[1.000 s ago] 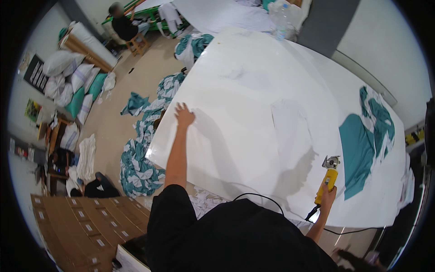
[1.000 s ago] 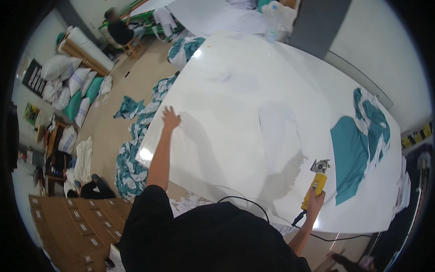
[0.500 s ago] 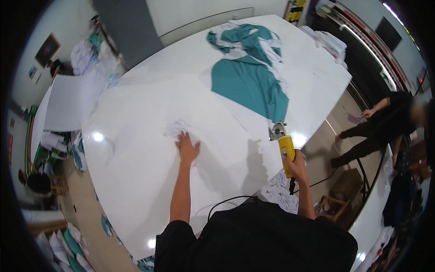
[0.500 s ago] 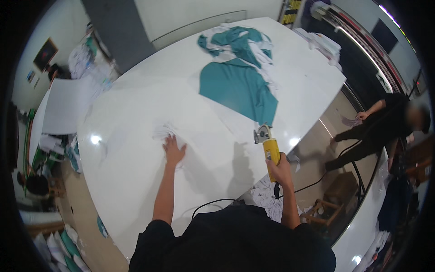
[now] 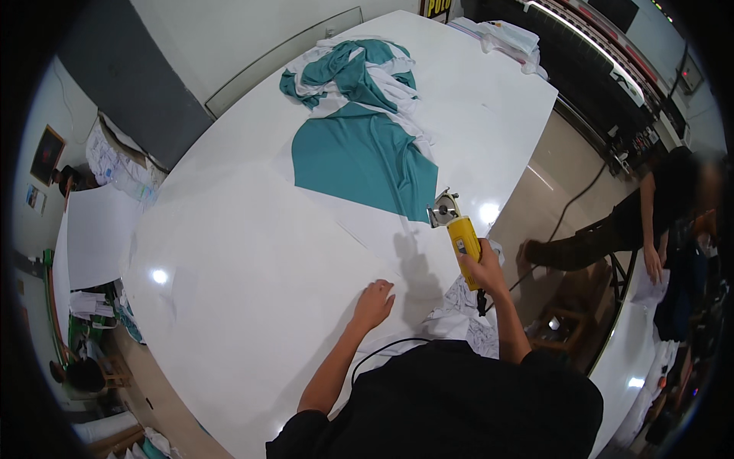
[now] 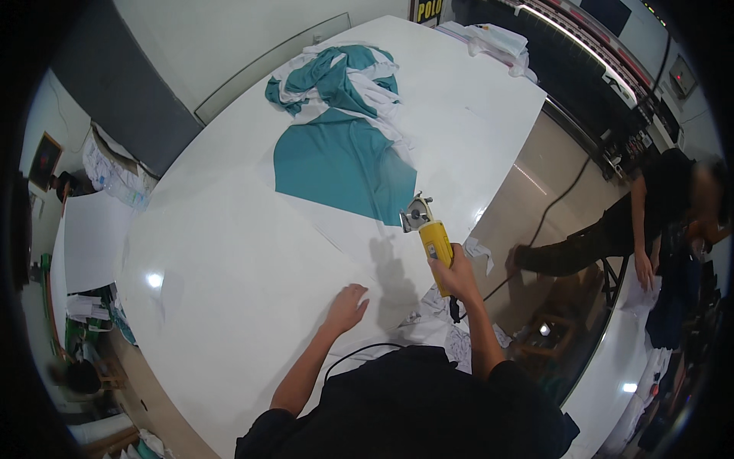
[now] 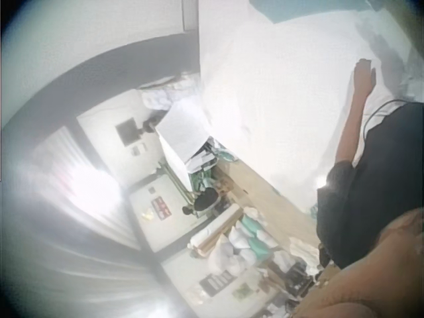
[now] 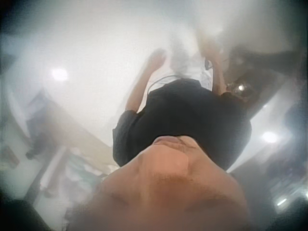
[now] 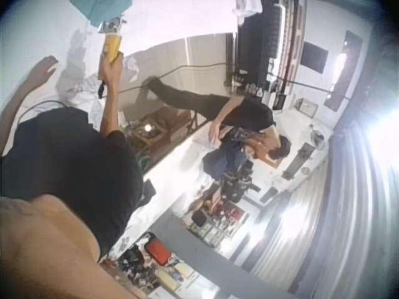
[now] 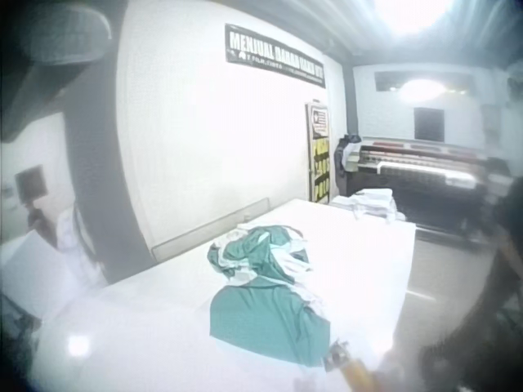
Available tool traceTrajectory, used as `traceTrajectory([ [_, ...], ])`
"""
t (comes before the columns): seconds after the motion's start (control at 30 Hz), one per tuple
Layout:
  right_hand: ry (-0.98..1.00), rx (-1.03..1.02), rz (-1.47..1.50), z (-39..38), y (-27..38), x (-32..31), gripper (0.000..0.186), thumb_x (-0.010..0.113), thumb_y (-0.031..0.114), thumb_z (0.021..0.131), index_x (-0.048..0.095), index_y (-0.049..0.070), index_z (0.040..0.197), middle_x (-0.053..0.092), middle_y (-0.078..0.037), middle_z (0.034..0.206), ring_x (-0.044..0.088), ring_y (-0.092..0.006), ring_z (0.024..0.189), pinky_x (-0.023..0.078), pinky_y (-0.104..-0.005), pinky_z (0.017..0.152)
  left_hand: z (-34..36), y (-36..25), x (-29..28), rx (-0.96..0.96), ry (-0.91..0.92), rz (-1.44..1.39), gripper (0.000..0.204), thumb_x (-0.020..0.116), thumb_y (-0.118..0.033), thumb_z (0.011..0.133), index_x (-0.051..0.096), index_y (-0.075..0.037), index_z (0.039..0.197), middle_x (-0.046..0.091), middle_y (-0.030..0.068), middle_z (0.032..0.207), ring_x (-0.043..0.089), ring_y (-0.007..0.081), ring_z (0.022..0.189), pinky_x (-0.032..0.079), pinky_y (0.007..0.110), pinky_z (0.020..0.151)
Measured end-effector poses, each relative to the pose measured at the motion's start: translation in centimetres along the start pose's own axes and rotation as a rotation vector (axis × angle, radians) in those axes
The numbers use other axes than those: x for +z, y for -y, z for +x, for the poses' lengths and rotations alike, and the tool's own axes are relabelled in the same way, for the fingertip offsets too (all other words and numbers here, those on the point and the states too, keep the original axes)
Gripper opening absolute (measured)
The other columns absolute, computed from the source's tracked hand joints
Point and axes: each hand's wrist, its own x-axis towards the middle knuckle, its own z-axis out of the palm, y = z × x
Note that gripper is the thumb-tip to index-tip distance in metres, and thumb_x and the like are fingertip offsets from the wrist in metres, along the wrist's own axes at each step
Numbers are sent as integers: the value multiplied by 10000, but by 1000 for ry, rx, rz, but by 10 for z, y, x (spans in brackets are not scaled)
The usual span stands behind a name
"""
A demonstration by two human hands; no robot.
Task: The person uses a handheld electric rotary cutter to cut out shapes from a large sheet of green and white fabric spread across a white table.
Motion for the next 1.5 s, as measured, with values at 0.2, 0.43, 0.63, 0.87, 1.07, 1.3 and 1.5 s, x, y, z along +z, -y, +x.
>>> traceTrajectory([
  [0.2,-86,114,109,57,-36,3,544,726,320,877,529,-49,1224,672,-192,962,688,-236,746,573,-377,639,44,-44,29,61,494,-483,321,667,-229,978,678,-4,1207,698,186,1197,658,329,1148,490,427,1030],
  [0.43,-177,240,264,128,-51,3,510,724,314,893,505,-39,1189,654,-166,887,684,-235,651,582,-376,516,229,76,-57,-162,-492,-59,375,661,-157,953,611,43,1266,635,275,1256,608,439,1161,476,487,1024],
  [0.63,-159,196,341,169,-63,7,463,703,299,919,485,-17,1177,635,-144,877,668,-223,615,579,-361,490,274,192,-134,-700,-614,522,676,542,-455,1017,441,-7,1513,348,270,1599,294,459,1489,254,618,1190],
  [0.87,-215,212,448,228,-94,6,386,683,255,952,497,-23,1145,620,-126,865,657,-203,608,569,-352,485,125,283,-215,-909,-513,682,798,349,-609,1047,305,-49,1613,250,192,1686,181,393,1566,102,611,1245],
  [1.07,-162,243,477,269,-69,18,363,665,259,973,484,-7,1142,623,-129,874,659,-217,604,565,-355,488,-40,304,-291,-1497,-526,611,791,395,-593,1049,293,-49,1614,234,247,1672,165,481,1545,162,623,1229],
  [1.3,-133,308,516,272,-41,29,385,664,323,969,492,21,1134,631,-141,862,672,-227,634,571,-361,506,-16,180,-173,-1117,-449,501,992,601,-663,934,214,-90,1644,136,267,1687,123,510,1542,127,745,1160],
  [1.5,-59,301,460,246,-34,30,452,687,396,940,498,40,1146,633,-137,783,655,-233,589,529,-340,474,-126,98,-172,-1145,-271,278,1264,756,-729,750,130,-118,1662,28,249,1711,7,499,1564,19,757,1165],
])
